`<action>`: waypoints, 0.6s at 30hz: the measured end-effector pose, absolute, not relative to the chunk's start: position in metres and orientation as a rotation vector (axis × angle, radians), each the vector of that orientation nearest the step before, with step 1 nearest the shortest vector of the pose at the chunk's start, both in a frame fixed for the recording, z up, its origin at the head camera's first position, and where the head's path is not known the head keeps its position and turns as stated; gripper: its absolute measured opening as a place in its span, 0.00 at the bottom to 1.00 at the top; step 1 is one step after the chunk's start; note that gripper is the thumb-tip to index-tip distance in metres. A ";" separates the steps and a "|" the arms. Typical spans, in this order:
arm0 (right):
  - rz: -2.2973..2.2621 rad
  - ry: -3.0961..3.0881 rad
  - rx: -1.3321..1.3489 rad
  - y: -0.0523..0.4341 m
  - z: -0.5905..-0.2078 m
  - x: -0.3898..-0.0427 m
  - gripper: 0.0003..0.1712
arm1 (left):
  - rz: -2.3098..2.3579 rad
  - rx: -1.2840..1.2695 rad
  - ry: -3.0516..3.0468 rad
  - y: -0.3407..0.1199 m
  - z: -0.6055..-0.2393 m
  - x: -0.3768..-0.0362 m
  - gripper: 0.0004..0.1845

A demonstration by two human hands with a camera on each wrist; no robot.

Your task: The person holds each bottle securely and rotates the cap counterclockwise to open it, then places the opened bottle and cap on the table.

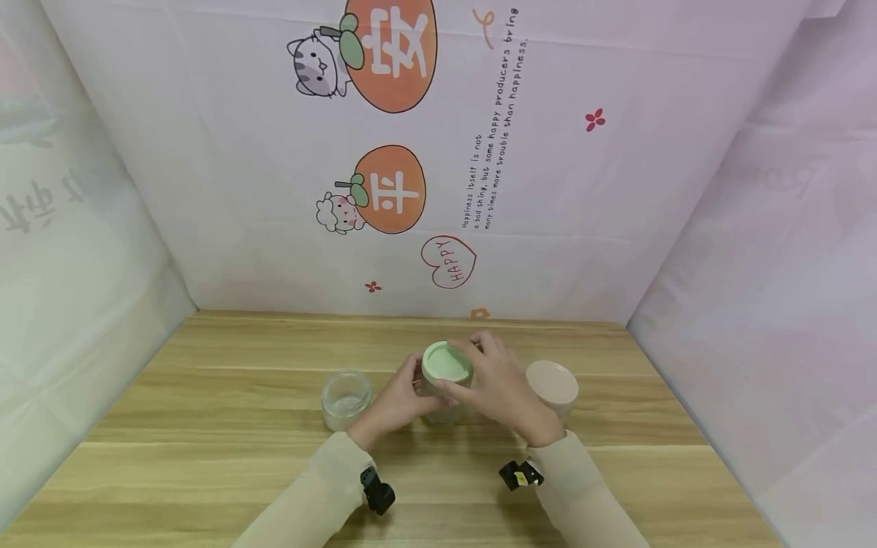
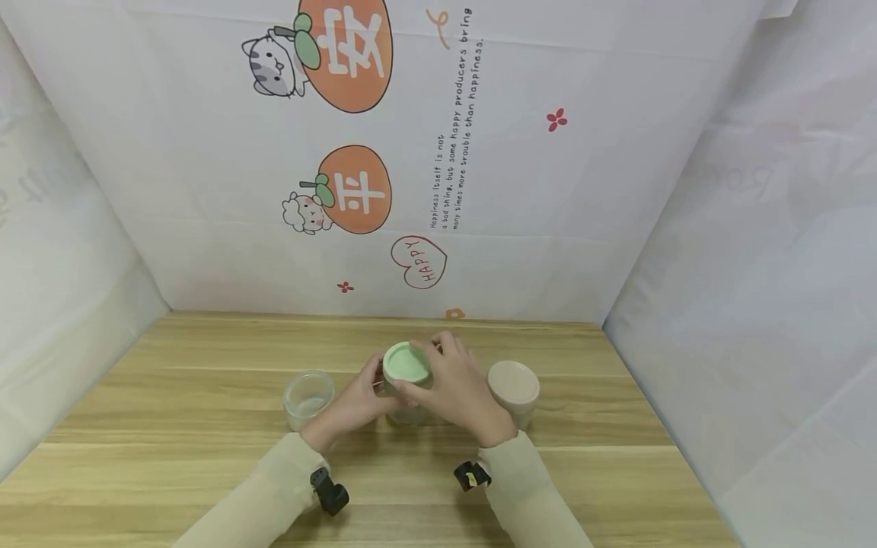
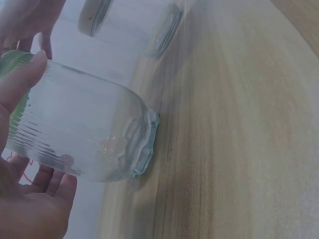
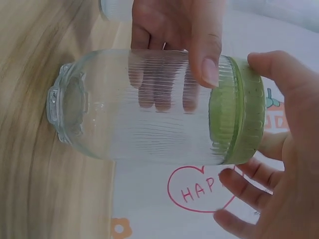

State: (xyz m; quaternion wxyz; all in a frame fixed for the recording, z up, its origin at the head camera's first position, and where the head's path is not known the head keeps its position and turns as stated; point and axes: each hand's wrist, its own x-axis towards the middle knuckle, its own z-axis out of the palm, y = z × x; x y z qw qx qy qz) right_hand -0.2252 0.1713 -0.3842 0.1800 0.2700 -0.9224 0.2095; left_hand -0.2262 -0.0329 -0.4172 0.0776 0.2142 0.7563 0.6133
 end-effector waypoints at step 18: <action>1.027 -2.624 0.995 0.173 -0.390 -0.237 0.38 | 1.818 0.672 2.275 -0.035 -0.444 -0.242 0.46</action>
